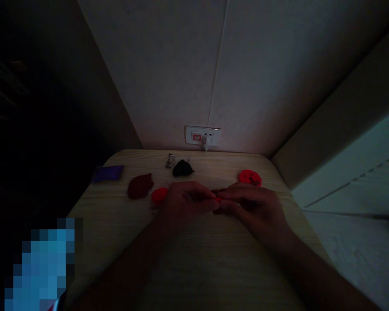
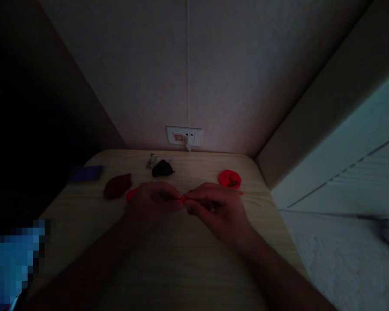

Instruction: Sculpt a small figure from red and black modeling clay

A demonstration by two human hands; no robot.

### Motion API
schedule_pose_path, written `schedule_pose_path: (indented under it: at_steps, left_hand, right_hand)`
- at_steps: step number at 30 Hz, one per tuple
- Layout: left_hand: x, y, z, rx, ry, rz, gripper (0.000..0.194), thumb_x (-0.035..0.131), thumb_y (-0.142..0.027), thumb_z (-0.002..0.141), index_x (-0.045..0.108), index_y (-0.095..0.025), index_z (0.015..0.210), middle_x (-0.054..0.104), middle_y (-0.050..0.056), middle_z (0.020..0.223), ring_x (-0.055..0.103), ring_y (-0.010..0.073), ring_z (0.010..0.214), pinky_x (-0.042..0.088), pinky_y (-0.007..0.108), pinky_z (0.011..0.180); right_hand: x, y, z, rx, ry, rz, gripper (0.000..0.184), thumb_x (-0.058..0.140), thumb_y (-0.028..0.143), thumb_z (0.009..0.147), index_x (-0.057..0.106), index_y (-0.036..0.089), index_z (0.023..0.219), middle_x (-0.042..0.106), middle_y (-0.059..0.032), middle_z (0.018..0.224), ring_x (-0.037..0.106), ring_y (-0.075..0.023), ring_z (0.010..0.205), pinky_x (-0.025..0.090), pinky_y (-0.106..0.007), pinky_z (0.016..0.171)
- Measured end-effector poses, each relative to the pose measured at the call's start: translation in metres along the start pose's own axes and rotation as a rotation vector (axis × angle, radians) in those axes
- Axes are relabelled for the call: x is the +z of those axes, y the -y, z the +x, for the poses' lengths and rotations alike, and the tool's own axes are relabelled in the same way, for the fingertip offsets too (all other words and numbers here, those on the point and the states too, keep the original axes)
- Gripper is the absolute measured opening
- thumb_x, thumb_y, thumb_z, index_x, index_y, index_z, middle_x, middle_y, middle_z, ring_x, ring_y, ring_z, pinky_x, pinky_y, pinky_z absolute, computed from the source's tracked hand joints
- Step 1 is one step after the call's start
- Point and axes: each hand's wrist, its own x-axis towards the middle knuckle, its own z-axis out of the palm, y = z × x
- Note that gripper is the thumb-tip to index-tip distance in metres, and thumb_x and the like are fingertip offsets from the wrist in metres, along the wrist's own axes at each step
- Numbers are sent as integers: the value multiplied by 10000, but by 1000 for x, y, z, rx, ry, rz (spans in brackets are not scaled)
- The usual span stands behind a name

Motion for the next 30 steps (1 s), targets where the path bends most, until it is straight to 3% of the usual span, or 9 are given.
schedule_pose_path:
  at_steps: [6,13,21,26,30]
  left_hand:
    - [1,-1,-1,-11,29,-1,159,922,-215,595,793,-214,688,790,28,700,745,197,663,619,313,655]
    - [2,2,-1,23,31,19,109,892,-226,650,809,-217,720,798,38,719,758,208,688,628,321,672]
    - [0,6,0,88,13,102,147,900,-283,664,793,-202,724,797,60,748,752,213,710,623,328,690]
    - [3,2,-1,110,-11,106,108,874,-244,657,791,-204,712,792,53,729,741,201,688,617,318,678]
    - [3,1,-1,132,-26,105,70,851,-211,666,796,-207,710,791,48,720,736,192,675,611,305,671]
  right_hand:
    - [3,5,-2,23,-70,-10,149,841,355,834,809,216,879,800,-87,855,773,-238,803,654,-329,655]
    - [4,1,-2,41,-71,72,151,849,332,829,804,217,916,772,-67,845,745,-201,743,654,-315,650]
    - [3,2,1,79,-3,88,167,820,374,869,837,216,920,775,-56,805,737,-181,722,631,-292,643]
    - [4,-2,2,159,-11,157,277,794,466,877,816,190,895,755,-38,702,710,-152,643,606,-259,608]
    - [3,-1,2,187,6,152,259,825,439,848,808,186,903,776,-48,733,736,-166,672,624,-274,642]
